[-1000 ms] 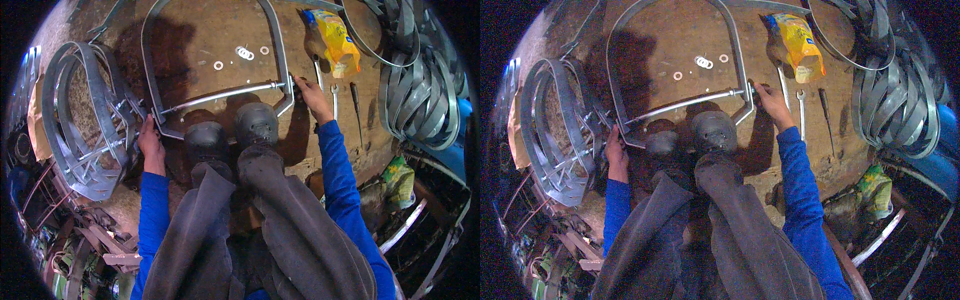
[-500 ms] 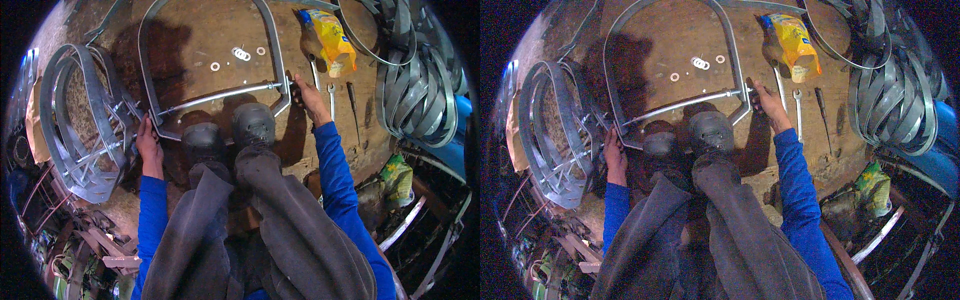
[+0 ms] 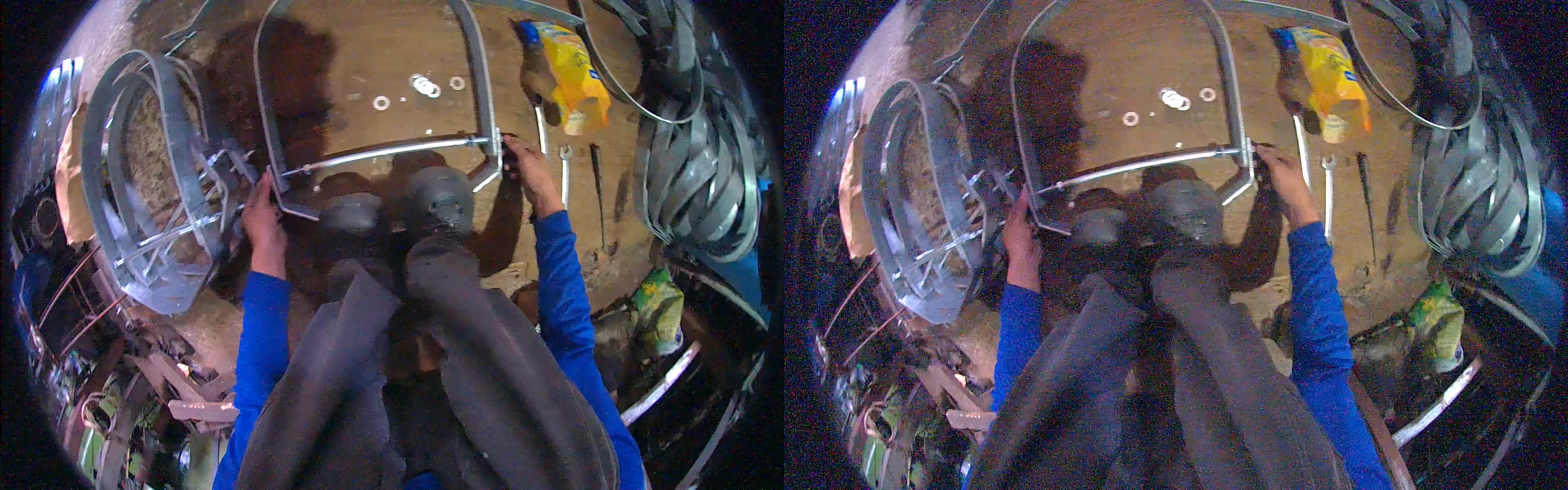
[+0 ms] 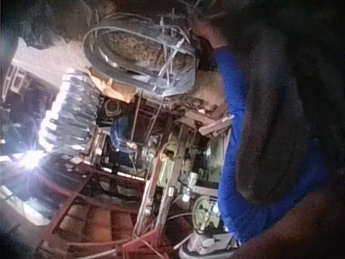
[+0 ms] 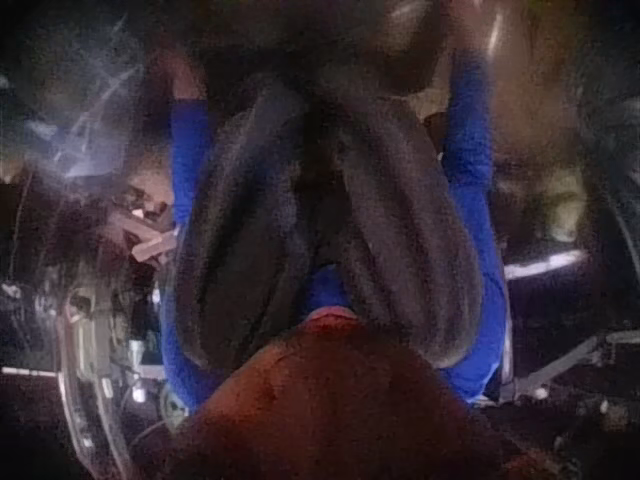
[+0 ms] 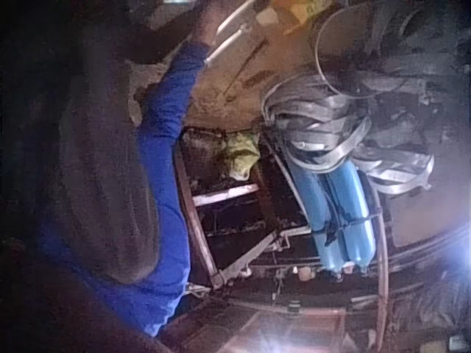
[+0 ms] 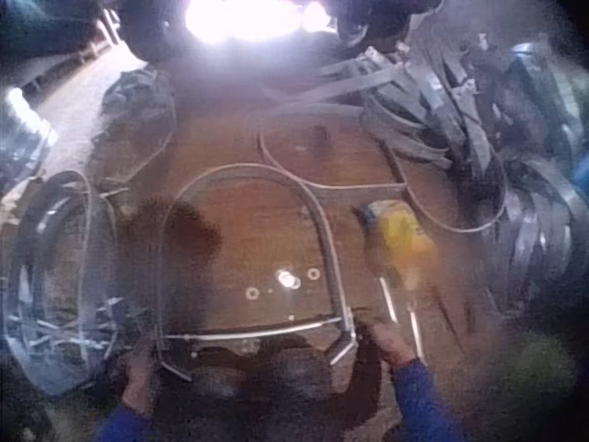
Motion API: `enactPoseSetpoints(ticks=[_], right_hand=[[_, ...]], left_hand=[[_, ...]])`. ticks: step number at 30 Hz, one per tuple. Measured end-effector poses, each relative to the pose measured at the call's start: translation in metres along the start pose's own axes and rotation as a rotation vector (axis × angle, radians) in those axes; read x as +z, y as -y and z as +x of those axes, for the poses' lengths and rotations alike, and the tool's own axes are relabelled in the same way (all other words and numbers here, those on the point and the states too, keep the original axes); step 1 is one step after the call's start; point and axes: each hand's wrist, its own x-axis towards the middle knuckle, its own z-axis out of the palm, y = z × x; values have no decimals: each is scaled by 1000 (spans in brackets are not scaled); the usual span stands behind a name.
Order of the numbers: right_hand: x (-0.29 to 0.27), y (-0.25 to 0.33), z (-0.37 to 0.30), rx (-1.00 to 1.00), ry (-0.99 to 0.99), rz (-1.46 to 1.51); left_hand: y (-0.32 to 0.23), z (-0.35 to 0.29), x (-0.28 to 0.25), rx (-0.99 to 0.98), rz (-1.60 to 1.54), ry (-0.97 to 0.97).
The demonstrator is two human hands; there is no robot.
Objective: The person assembles a metal frame by inserting bolts and washers into pre-drilled holes and tightening them with a wrench. The person works on the floor, handling the frame, bolts, washers, and wrench to secure the components together.
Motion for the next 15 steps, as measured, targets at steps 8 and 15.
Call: enactPoseSetpoints(ticks=[8, 15], right_hand=[[-1, -1, 13, -96, 26, -364], [-5, -9, 38, 26, 94, -270]], left_hand=[[5, 2, -8, -73, -54, -2], [3, 0, -8, -66, -28, -17]])
